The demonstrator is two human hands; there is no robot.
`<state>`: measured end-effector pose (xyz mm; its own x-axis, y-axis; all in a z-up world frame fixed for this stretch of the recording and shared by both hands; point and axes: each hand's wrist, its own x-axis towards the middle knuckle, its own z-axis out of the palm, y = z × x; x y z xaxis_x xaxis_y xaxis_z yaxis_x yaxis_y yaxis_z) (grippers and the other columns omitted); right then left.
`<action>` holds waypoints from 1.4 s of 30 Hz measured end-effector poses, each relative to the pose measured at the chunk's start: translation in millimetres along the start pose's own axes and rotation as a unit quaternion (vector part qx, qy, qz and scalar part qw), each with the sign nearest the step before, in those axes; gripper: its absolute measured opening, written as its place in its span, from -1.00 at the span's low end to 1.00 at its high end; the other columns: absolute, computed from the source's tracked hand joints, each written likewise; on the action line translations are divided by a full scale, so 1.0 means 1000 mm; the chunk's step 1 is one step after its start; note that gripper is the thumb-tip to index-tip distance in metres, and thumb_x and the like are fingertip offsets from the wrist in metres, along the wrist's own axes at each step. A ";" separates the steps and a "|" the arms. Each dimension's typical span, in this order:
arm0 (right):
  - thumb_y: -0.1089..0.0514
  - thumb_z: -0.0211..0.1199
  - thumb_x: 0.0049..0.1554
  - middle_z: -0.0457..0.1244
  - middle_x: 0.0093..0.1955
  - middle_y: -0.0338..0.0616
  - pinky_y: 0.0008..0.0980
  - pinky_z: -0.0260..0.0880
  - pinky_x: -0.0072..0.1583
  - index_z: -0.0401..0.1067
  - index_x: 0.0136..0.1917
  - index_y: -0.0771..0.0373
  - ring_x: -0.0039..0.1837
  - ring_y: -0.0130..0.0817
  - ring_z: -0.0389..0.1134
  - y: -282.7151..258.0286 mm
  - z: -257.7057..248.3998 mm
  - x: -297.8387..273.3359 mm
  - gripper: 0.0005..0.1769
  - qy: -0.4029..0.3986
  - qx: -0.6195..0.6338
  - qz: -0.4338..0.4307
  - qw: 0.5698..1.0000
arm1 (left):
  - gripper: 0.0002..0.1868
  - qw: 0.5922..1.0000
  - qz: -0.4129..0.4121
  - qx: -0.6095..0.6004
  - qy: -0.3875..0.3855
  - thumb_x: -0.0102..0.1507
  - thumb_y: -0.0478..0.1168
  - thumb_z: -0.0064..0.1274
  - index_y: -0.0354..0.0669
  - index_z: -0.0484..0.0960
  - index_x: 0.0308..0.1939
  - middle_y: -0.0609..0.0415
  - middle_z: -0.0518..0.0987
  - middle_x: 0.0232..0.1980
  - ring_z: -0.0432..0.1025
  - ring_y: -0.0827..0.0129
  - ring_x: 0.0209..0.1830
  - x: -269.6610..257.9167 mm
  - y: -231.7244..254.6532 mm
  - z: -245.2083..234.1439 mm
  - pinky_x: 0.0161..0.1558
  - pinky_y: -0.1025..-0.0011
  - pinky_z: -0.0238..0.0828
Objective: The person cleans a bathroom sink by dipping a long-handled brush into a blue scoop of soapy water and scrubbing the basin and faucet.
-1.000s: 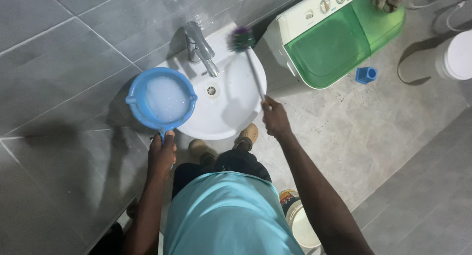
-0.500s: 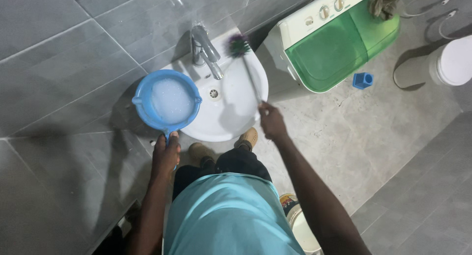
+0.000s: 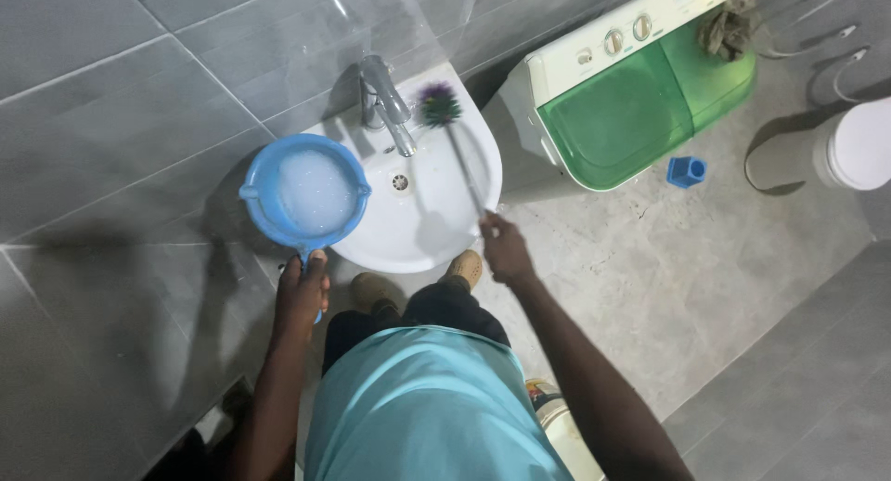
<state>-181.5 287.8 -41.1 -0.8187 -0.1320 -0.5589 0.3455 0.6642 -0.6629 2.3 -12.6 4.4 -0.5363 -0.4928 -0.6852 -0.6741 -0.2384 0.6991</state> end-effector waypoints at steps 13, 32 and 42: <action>-0.06 0.05 0.33 0.21 -0.33 0.11 -0.24 0.13 -0.39 0.37 0.48 0.09 -0.43 -0.32 0.10 -0.027 -0.062 0.009 -0.49 -0.029 0.054 0.060 0.996 | -0.73 0.994 -0.005 -0.105 0.028 0.34 -0.01 0.01 -0.12 0.52 -0.11 0.18 0.39 -0.49 0.21 0.49 -0.68 -0.036 -0.020 0.017 -0.66 0.48 0.13; -0.10 0.08 0.30 0.42 0.02 0.07 -0.12 0.46 0.09 0.43 0.40 0.17 0.03 -0.05 0.49 -0.015 -0.056 0.011 -0.49 -0.029 -0.053 -0.168 0.984 | -0.72 0.987 0.049 -0.136 0.074 0.33 -0.17 -0.14 -0.25 0.47 0.04 0.07 0.44 -0.42 0.29 0.44 -0.61 -0.107 -0.014 0.044 -0.57 0.44 0.25; -0.02 0.08 0.20 0.44 0.05 0.01 -0.15 0.51 0.03 0.21 0.52 0.09 -0.11 0.00 0.56 -0.012 -0.076 0.006 -0.36 -0.069 -0.060 -0.075 0.993 | -0.71 0.971 0.165 -0.133 0.111 0.31 -0.28 -0.12 -0.28 0.34 0.10 0.07 0.44 -0.31 0.31 0.48 -0.49 -0.127 0.050 0.039 -0.47 0.45 0.30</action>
<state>-225.9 334.6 1.4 -0.7837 -0.3294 -0.5266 0.1602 0.7120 -0.6837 16.6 70.2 118.3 -0.5575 -0.7407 -0.3749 -0.3132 -0.2305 0.9213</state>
